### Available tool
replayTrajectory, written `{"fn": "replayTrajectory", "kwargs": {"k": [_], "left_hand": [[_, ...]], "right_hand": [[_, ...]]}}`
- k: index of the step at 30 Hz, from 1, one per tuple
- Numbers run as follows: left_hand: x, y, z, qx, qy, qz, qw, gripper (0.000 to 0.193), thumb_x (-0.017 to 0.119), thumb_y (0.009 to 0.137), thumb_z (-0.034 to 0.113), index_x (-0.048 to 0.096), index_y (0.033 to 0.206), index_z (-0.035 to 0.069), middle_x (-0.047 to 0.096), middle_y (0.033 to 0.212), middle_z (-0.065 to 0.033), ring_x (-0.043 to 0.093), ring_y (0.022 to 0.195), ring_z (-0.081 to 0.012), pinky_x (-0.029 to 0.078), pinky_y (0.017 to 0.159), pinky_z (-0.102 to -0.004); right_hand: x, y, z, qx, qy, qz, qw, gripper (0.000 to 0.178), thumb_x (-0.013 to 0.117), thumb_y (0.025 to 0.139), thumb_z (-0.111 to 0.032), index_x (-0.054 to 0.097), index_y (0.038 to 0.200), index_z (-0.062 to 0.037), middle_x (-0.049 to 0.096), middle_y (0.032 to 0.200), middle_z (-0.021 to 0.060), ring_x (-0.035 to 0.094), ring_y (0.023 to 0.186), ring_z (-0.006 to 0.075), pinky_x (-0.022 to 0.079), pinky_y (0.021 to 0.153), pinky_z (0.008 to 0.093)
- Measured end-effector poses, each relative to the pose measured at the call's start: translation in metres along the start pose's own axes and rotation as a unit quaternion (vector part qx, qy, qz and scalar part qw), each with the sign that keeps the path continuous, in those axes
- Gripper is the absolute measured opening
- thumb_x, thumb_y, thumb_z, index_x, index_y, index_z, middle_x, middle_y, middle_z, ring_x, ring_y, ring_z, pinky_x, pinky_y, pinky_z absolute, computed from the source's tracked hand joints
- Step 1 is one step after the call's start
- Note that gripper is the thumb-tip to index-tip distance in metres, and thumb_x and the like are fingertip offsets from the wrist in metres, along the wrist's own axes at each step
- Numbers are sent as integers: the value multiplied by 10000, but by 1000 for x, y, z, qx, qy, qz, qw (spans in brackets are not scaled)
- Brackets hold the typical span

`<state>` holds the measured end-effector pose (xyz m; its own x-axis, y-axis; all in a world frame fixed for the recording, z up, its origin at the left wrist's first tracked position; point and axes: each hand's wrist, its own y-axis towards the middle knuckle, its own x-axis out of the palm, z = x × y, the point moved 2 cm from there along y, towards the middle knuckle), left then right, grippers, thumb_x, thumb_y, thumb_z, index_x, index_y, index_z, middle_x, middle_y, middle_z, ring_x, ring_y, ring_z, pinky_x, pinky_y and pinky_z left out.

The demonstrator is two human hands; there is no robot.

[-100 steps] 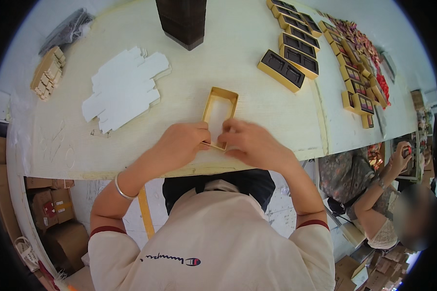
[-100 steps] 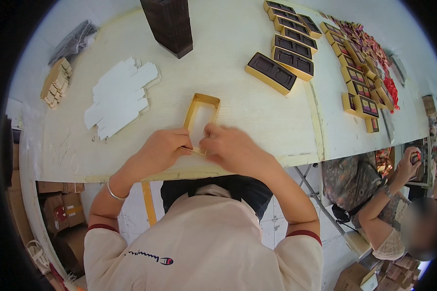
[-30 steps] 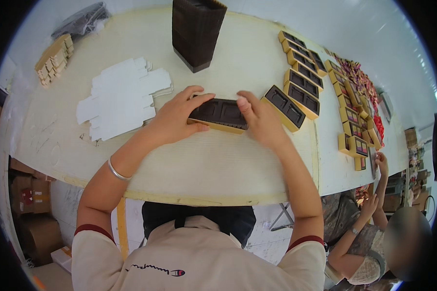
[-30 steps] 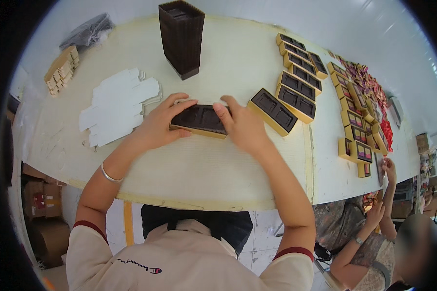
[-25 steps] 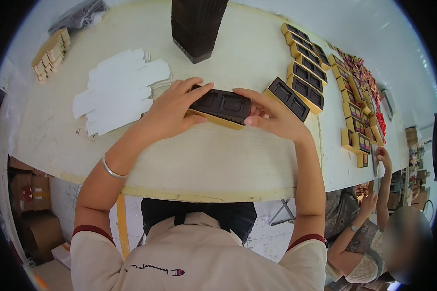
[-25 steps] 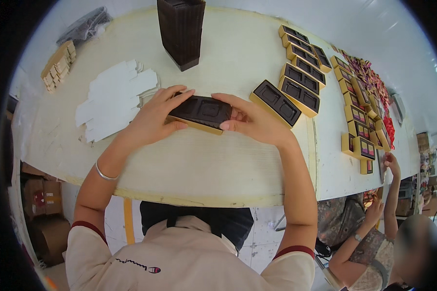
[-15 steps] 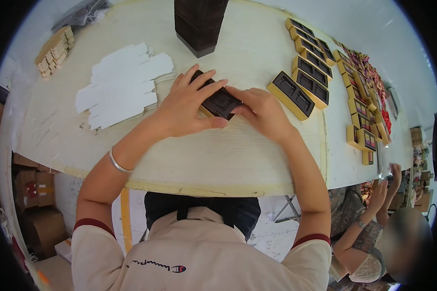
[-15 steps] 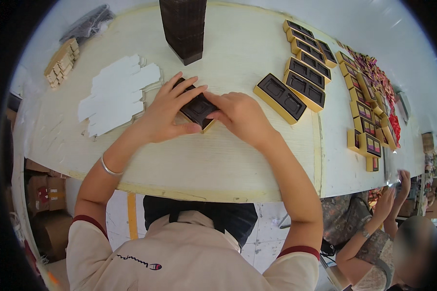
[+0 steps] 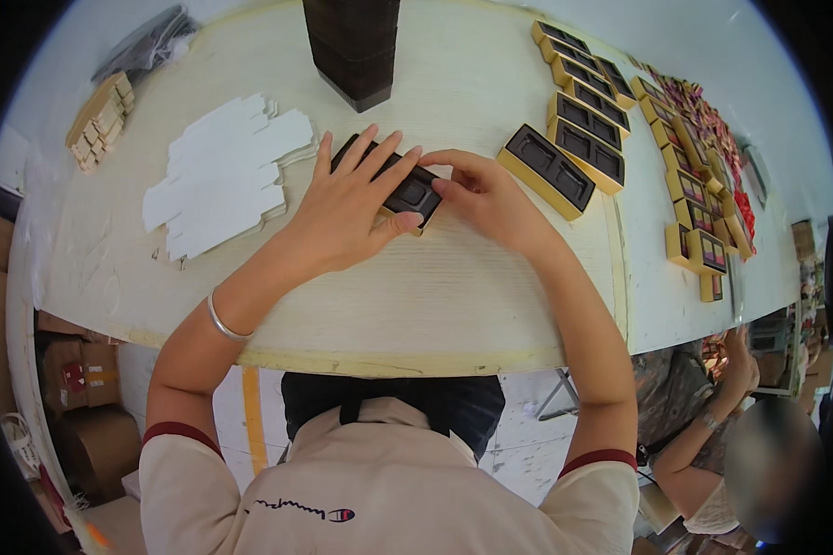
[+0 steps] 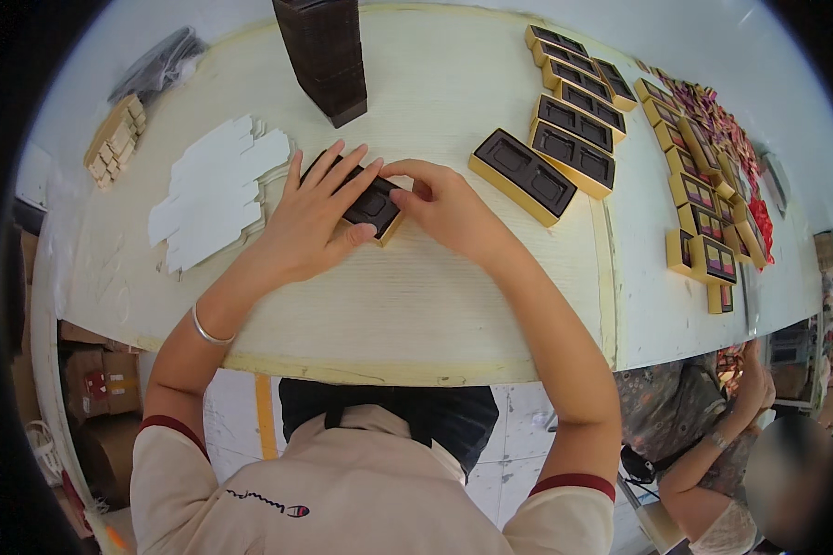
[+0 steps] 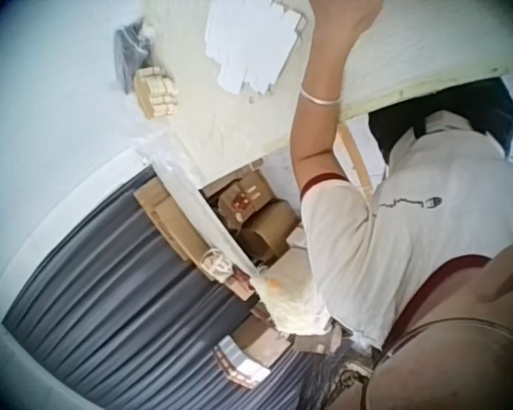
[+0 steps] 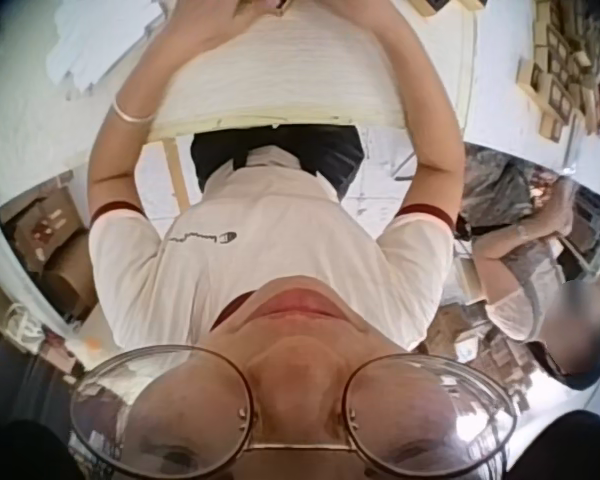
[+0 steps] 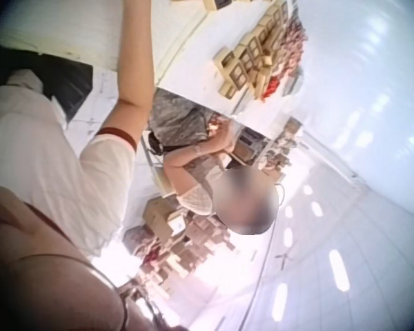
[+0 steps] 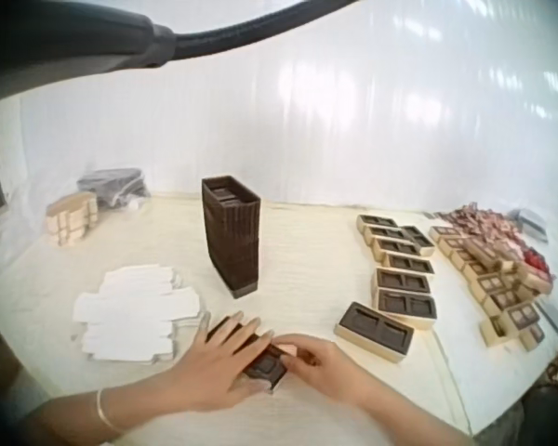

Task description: The person folds flat white cardboard pieces into small rectangular boxes and inserts black foam inserts into them. The person repeats this process multiple times, stacking the completed boxes on the table.

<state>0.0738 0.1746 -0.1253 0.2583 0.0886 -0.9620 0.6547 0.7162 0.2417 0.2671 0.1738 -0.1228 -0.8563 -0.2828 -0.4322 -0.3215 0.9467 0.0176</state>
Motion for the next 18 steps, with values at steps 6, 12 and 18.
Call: {"fn": "replayTrajectory", "kwargs": {"k": [6,12,18], "left_hand": [[-7,7,7,60,61,-54,995,632,525,922,404,345,1436,82,293,1505,-131,197,1416,-346,119,1124,-582],[-6,2,6,94,52,-43,993,682,595,882,397,350,1425,65,368,1423,-192,301,1346,-374,180,1116,-554],[1,15,28,4,82,-29,996,746,657,838,418,357,1420,60,466,1255,-211,450,1160,-358,283,1064,-512]], "right_hand": [[-1,4,5,7,0,31,999,243,619,897,-138,568,1118,-49,446,627,6,389,588,87,352,541,277],[-9,2,7,33,66,-29,997,299,645,899,-168,559,1171,-76,461,681,-29,415,618,60,360,558,237],[-11,-1,9,19,93,-48,994,439,688,860,-214,540,1239,-49,559,702,5,490,660,82,395,585,238]]}}
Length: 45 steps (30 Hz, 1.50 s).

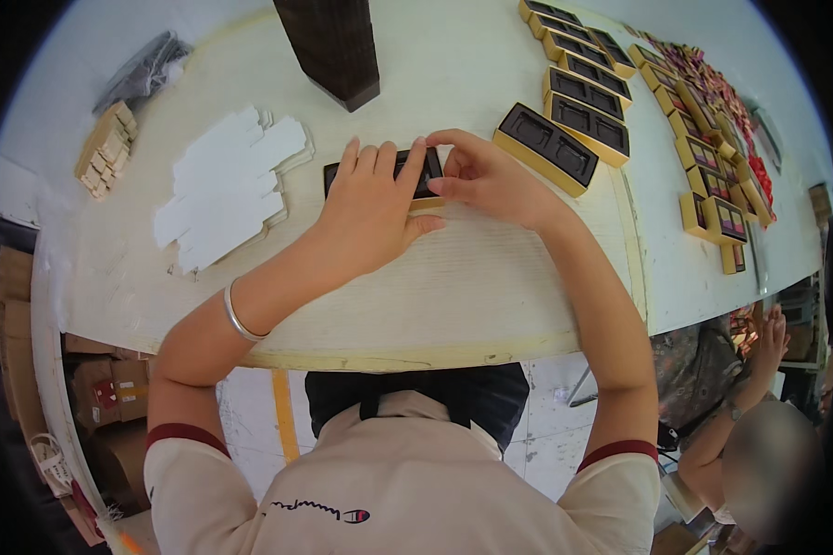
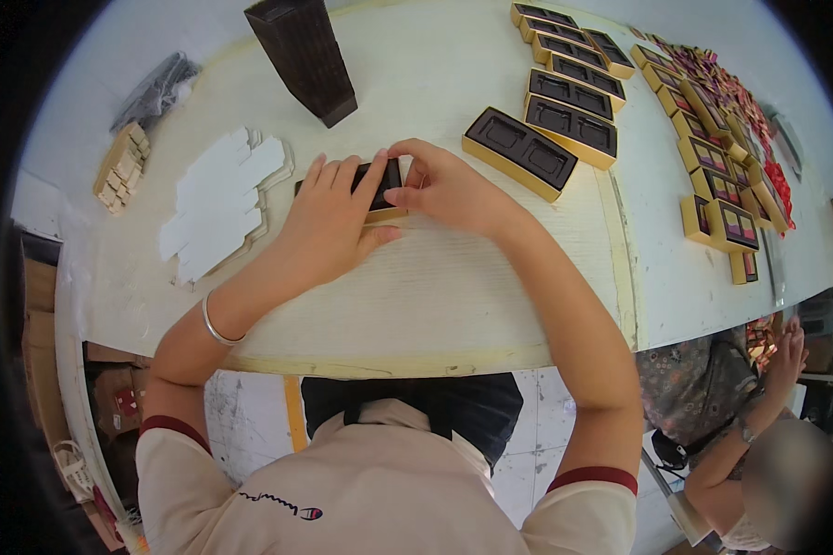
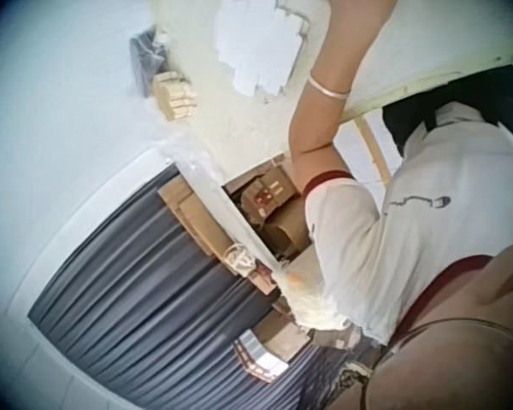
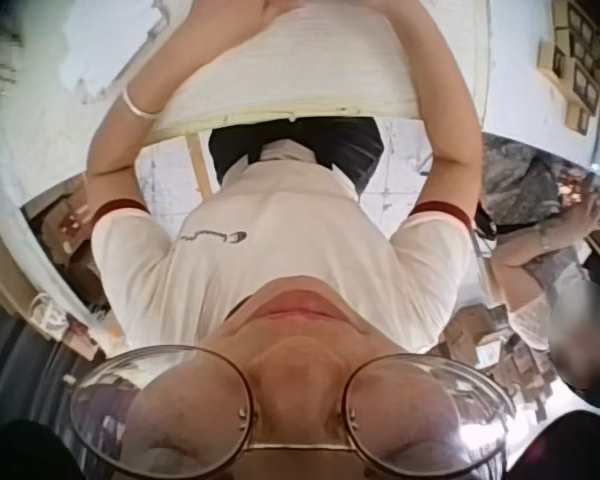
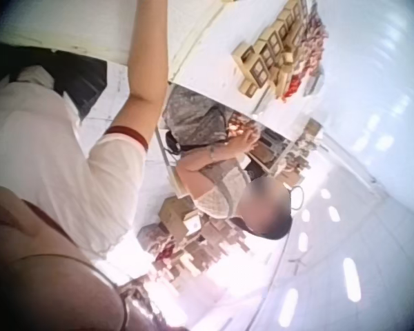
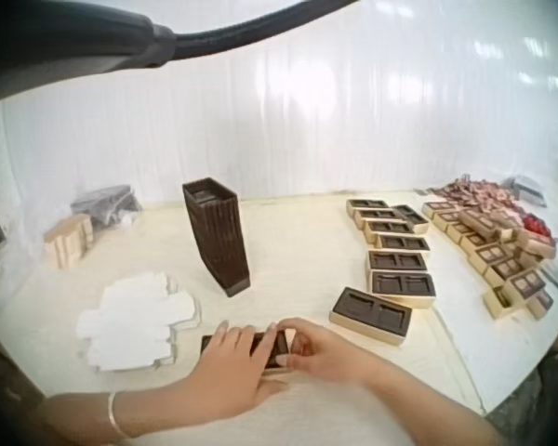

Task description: The person folds flat white cardboard pieces into small rectangular boxes and inserts black foam inserts into them. The person repeats this process multiple times, stacking the completed boxes on the table.

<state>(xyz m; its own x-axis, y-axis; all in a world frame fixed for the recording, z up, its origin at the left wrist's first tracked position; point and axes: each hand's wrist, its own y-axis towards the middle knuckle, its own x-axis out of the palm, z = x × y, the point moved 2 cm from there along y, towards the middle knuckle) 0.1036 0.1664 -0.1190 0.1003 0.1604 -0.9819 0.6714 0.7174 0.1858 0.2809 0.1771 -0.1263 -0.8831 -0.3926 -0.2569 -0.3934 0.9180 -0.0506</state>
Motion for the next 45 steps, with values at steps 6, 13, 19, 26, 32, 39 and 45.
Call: {"fn": "replayTrajectory", "kwargs": {"k": [6,13,19,26,32,39,45], "left_hand": [[-5,-2,-25,91,-107,7,990,723,683,813,421,408,1402,103,504,1236,-165,473,1105,-340,340,985,-435],[2,-8,-14,72,-69,24,995,726,698,808,279,367,1429,97,421,1361,-152,416,1202,-343,305,1034,-435],[-18,-5,-31,106,-134,-35,985,696,691,810,243,384,1426,142,405,1395,-160,407,1228,-348,331,1043,-442],[-15,-17,-38,48,-137,-72,987,734,687,824,275,336,1451,123,402,1394,-161,429,1213,-348,347,1031,-430],[-9,-9,-22,52,-92,-76,991,734,642,861,313,289,1464,88,355,1420,-172,409,1235,-353,325,1044,-442],[17,41,-17,-15,-58,-23,998,650,503,947,359,236,1477,92,266,1481,-219,222,1396,-373,187,1112,-550],[46,134,23,-65,-82,73,992,645,568,891,324,318,1423,59,360,1421,-259,295,1354,-405,217,1097,-557]], "right_hand": [[-1,-1,-4,55,32,-32,997,431,667,865,-184,531,1248,-41,572,762,-5,475,678,76,392,600,233],[7,5,-8,89,-23,-30,995,407,614,849,-104,530,1242,-40,544,768,-2,467,691,75,384,607,231],[14,4,4,41,1,22,999,398,568,858,-86,529,1254,-78,547,816,10,474,685,84,391,594,230],[-3,2,-8,0,-51,113,992,335,616,916,-283,598,1133,-28,584,798,65,517,703,128,449,616,284],[-3,3,1,-158,-231,249,927,224,651,869,-190,627,1050,-60,583,848,45,532,717,148,434,622,286],[-28,-2,-2,-217,-527,401,717,311,648,845,-310,625,1003,-44,563,937,129,533,972,302,398,850,439],[-65,-1,27,-72,-544,379,745,484,483,933,-453,584,1167,-42,555,1077,168,498,1106,339,351,953,514]]}}
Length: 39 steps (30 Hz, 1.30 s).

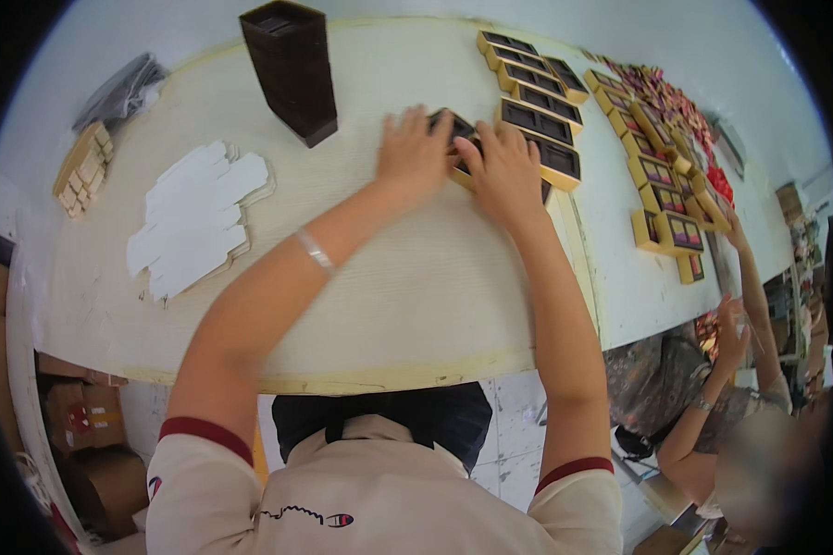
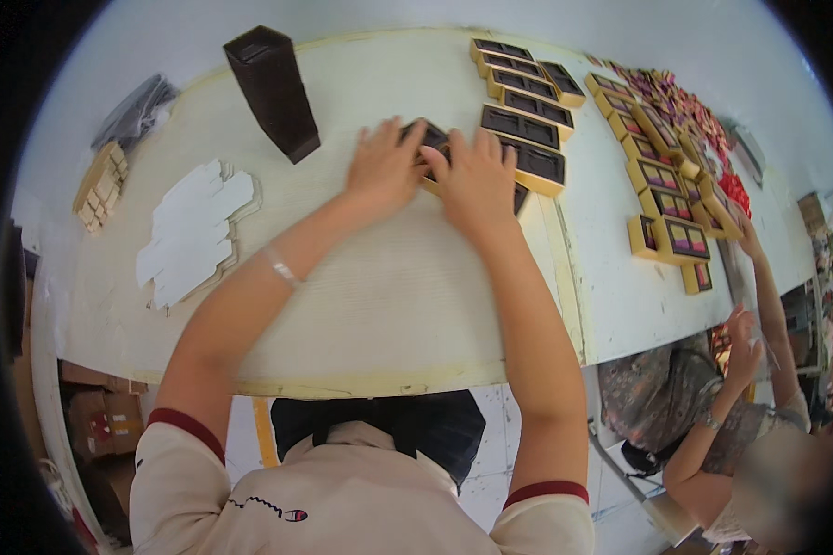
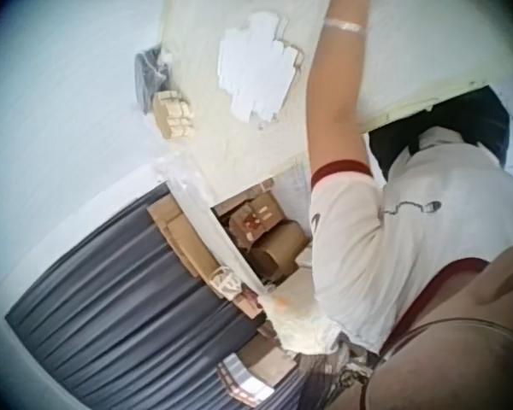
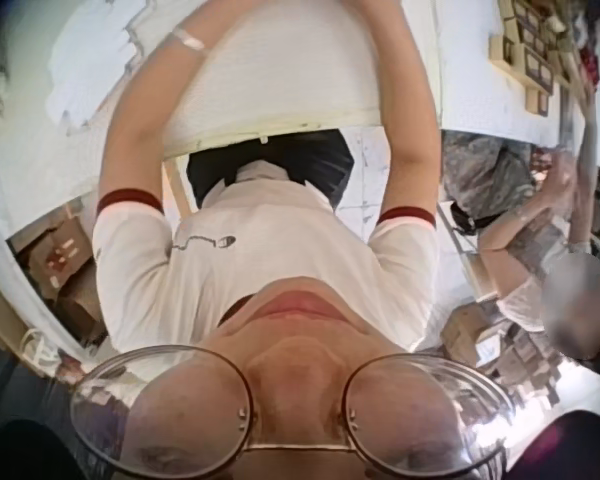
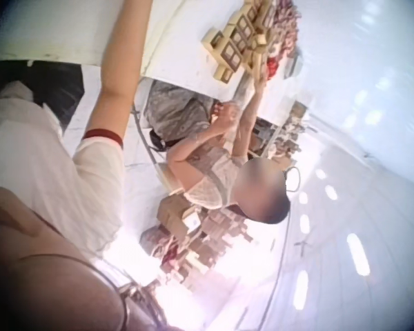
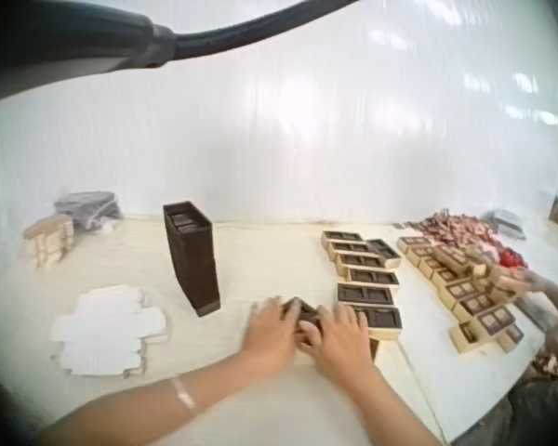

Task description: The person folds flat white cardboard pieces into small rectangular boxes and inserts black foam inserts into them. The person repeats this process multiple times, stacking the completed boxes on the table.

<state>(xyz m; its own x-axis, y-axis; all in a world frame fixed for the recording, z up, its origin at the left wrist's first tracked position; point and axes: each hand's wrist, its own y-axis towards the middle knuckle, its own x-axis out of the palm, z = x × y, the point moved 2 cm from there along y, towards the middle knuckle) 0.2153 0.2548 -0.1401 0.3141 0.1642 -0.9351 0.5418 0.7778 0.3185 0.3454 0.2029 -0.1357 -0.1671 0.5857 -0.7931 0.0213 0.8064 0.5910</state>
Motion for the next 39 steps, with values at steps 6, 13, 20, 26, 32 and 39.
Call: {"fn": "replayTrajectory", "kwargs": {"k": [6,13,20,26,32,39], "left_hand": [[-16,23,33,58,-380,261,886,509,589,749,36,485,1245,-9,505,1239,-210,455,1175,-377,363,1020,-436],[-132,-122,-47,159,-186,-8,969,388,732,763,271,620,1055,41,595,1116,-130,510,1118,-315,389,985,-425],[-179,-226,-164,-210,-32,-177,961,602,764,721,385,580,1187,52,559,1254,-161,521,1137,-340,412,973,-401],[-176,-233,-185,-167,-121,-93,974,335,726,770,235,621,1003,18,660,958,-118,610,916,-321,485,820,-383],[-178,-232,-82,135,72,157,976,156,650,775,59,658,930,41,686,912,-116,676,802,-259,558,651,-308],[-94,-208,-15,193,-102,-75,973,157,639,810,134,641,927,29,648,825,-79,632,751,-254,489,601,-332]], "right_hand": [[-17,16,20,-5,-35,114,993,374,538,930,-355,586,1150,-56,561,1178,145,511,1114,322,339,985,503],[-28,7,-15,-60,100,86,989,339,627,888,-220,576,1158,-20,558,1197,181,512,1129,349,373,981,441],[-24,4,-38,-62,167,43,983,306,640,864,-144,587,1136,-14,576,1168,183,527,1101,351,405,950,414],[-20,1,-36,-39,213,-5,976,296,627,872,-127,583,1135,1,583,1152,190,545,1071,357,423,925,413],[-37,2,-36,-68,258,67,961,249,613,882,-75,587,1117,2,599,1111,166,569,1009,322,449,877,355],[-81,-1,-49,-66,362,157,916,218,605,881,-46,597,1093,7,640,1016,147,603,950,261,453,859,315]]}}
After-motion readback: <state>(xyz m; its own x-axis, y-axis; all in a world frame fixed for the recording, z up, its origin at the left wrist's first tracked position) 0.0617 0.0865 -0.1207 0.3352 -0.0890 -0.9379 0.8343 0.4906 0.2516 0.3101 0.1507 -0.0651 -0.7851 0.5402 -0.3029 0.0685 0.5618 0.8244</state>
